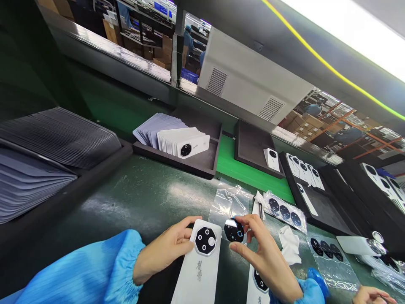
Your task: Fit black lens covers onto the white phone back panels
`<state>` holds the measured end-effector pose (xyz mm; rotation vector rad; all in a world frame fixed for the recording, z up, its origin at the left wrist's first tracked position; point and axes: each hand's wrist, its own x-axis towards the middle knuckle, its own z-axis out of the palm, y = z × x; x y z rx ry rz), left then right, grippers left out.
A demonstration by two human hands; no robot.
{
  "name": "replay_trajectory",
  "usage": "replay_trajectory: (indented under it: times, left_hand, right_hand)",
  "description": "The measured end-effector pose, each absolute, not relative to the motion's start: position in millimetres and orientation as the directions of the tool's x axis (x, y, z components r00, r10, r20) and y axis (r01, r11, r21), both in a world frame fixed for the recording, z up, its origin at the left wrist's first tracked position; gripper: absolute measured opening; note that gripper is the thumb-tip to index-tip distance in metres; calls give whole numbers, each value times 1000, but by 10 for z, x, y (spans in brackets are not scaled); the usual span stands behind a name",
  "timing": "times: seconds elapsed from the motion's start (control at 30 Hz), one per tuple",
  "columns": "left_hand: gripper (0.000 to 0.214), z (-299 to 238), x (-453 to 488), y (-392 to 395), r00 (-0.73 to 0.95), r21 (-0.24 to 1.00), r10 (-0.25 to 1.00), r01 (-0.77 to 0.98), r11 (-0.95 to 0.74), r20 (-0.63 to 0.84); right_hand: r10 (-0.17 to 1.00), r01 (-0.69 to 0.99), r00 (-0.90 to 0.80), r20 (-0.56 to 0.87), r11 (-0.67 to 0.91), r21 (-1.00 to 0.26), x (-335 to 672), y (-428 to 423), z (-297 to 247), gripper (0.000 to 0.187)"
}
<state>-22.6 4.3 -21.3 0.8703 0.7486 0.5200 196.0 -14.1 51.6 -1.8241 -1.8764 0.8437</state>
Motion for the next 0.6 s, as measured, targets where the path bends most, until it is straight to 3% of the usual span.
replay_trajectory:
  times: [0.6]
  left_hand:
    - [70,-199,-229,48,636,830,675,-94,549,-374]
  right_hand:
    - [989,750,-42,-145,-64,-659,1974,-204,401,35]
